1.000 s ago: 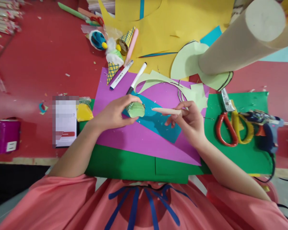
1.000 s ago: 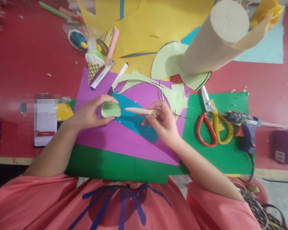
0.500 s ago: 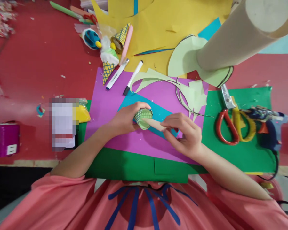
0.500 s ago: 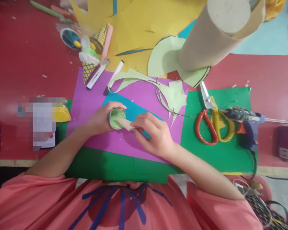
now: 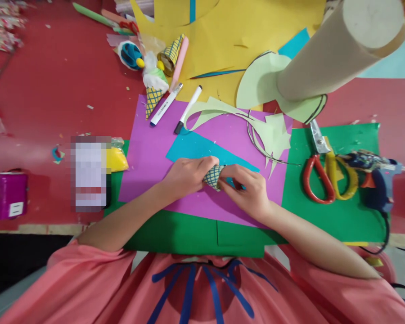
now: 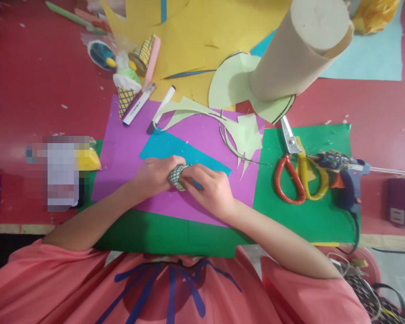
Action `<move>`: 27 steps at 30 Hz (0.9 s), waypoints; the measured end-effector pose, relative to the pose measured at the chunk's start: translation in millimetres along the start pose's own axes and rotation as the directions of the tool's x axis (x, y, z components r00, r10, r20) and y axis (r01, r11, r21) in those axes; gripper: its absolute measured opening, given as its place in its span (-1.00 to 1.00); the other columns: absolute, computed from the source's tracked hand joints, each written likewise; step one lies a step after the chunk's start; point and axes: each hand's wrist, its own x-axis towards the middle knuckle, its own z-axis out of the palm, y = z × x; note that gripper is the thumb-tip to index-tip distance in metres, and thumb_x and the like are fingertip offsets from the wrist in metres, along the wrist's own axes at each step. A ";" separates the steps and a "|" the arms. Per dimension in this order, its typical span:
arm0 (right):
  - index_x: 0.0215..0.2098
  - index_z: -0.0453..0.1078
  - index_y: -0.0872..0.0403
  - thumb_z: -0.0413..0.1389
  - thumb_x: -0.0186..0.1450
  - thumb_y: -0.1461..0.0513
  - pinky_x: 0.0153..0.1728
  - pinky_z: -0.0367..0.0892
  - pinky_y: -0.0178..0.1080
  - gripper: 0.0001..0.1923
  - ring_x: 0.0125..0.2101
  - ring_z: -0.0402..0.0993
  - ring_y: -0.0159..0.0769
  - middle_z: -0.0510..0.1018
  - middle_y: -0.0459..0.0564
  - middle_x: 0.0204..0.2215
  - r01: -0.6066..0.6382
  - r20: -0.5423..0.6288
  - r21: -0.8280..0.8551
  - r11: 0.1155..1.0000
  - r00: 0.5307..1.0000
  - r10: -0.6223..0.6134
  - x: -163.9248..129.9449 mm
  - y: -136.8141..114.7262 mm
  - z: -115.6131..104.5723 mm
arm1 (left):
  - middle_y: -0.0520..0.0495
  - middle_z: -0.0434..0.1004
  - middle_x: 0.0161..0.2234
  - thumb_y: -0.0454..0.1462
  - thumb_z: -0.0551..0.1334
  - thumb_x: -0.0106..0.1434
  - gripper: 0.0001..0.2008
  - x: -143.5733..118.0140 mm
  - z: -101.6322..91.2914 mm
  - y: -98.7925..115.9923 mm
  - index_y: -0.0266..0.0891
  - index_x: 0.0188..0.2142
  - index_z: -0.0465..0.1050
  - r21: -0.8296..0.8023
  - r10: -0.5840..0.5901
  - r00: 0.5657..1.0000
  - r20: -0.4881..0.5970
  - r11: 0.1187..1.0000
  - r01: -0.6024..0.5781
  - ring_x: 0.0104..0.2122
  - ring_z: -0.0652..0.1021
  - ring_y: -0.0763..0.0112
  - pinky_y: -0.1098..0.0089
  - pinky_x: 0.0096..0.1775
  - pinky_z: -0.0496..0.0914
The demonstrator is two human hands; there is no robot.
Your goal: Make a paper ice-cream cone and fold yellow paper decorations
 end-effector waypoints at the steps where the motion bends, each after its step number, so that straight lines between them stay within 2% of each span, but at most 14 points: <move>1: -0.34 0.43 0.04 0.10 0.31 0.32 -0.45 0.38 -0.38 -0.90 -0.47 0.52 -0.43 0.61 -0.06 -0.43 0.004 -0.016 -0.012 1.000 1.000 -0.004 -0.3 -0.3 0.2 | 0.02 0.55 -0.48 -0.26 0.16 0.27 -0.84 -0.4 -0.1 0.9 -0.17 -0.15 0.38 -0.006 0.009 1.000 -0.005 1.000 -0.009 -0.48 0.56 0.39 0.44 -0.48 0.26; 6: -0.36 0.45 0.08 0.09 0.33 0.31 -0.53 0.33 -0.36 -0.87 -0.54 0.50 -0.42 0.63 -0.06 -0.48 0.100 -0.026 -0.116 0.988 0.994 -0.104 -1.3 0.6 0.3 | 0.02 0.58 -0.43 -0.28 0.18 0.24 -0.82 -1.3 0.2 3.5 -0.18 -0.15 0.37 -0.004 0.018 1.000 -0.011 1.000 -0.018 -0.45 0.57 0.39 0.44 -0.47 0.28; 10: -0.24 0.49 0.10 0.06 0.36 0.30 -0.41 0.47 -0.36 -0.85 -0.34 0.64 -0.34 0.68 0.03 -0.29 0.120 0.060 -0.084 0.989 0.991 -0.116 -0.2 0.8 -2.3 | 0.04 0.56 -0.46 -0.28 0.19 0.23 -0.81 -0.9 0.3 1.1 -0.18 -0.14 0.36 0.004 -0.036 0.999 -0.023 0.999 0.036 -0.49 0.56 0.40 0.45 -0.49 0.26; 13: -0.13 0.48 0.10 0.03 0.39 0.26 -0.22 0.54 -0.32 -0.80 -0.14 0.63 -0.28 0.66 0.06 -0.15 0.105 0.152 -0.028 0.994 0.983 -0.100 2.2 -1.4 -5.8 | 0.07 0.55 -0.49 -0.27 0.17 0.25 -0.83 -0.7 -0.8 -1.4 -0.17 -0.14 0.35 0.002 -0.049 0.998 -0.035 0.999 0.049 -0.51 0.55 0.42 0.46 -0.49 0.27; 15: -0.08 0.46 0.11 0.02 0.39 0.23 -0.17 0.54 -0.30 -0.77 -0.07 0.59 -0.26 0.63 0.10 -0.09 0.094 0.191 -0.013 0.995 0.977 -0.090 3.5 -2.8 -7.7 | 0.06 0.55 -0.48 -0.26 0.14 0.27 -0.84 -0.5 -1.7 -2.6 -0.17 -0.15 0.34 0.002 -0.039 0.998 -0.041 0.999 0.039 -0.51 0.55 0.43 0.46 -0.49 0.27; 18: -0.04 0.43 0.12 0.03 0.39 0.19 -0.17 0.55 -0.30 -0.74 -0.02 0.56 -0.24 0.59 0.13 -0.03 0.076 0.223 0.005 0.997 0.972 -0.075 4.0 -3.0 -9.3 | 0.06 0.56 -0.47 -0.25 0.11 0.28 -0.85 -0.5 -2.7 -3.1 -0.18 -0.16 0.33 0.011 -0.042 0.998 -0.039 0.999 0.043 -0.50 0.56 0.44 0.47 -0.50 0.27; 21: -0.01 0.42 0.09 0.03 0.39 0.19 -0.08 0.53 -0.27 -0.74 0.04 0.52 -0.23 0.57 0.12 0.02 0.061 0.271 0.071 0.996 0.959 -0.078 3.1 -1.6 -10.0 | 0.08 0.55 -0.50 -0.24 0.10 0.30 -0.87 -1.0 -2.8 -2.7 -0.18 -0.18 0.33 -0.011 -0.043 0.998 -0.038 0.999 0.043 -0.52 0.55 0.46 0.49 -0.49 0.28; 24: 0.01 0.42 0.10 0.03 0.39 0.20 0.02 0.49 -0.20 -0.72 0.08 0.49 -0.21 0.56 0.14 0.04 0.052 0.300 0.127 0.990 0.950 -0.089 2.5 -0.6 -10.1 | 0.08 0.52 -0.52 -0.24 0.10 0.32 -0.89 -1.8 -2.5 -1.7 -0.19 -0.20 0.34 -0.039 0.008 0.996 -0.090 0.999 -0.012 -0.57 0.52 0.49 0.49 -0.51 0.27; 27: -0.01 0.43 0.13 0.03 0.40 0.17 0.01 0.49 -0.22 -0.71 0.06 0.51 -0.21 0.57 0.16 0.02 0.057 0.318 0.131 0.990 0.943 -0.096 2.7 -0.8 -9.5 | 0.05 0.53 -0.50 -0.25 0.11 0.32 -0.89 -2.5 -1.9 -0.7 -0.21 -0.21 0.35 -0.048 0.060 0.990 -0.125 0.997 -0.066 -0.55 0.53 0.47 0.47 -0.49 0.28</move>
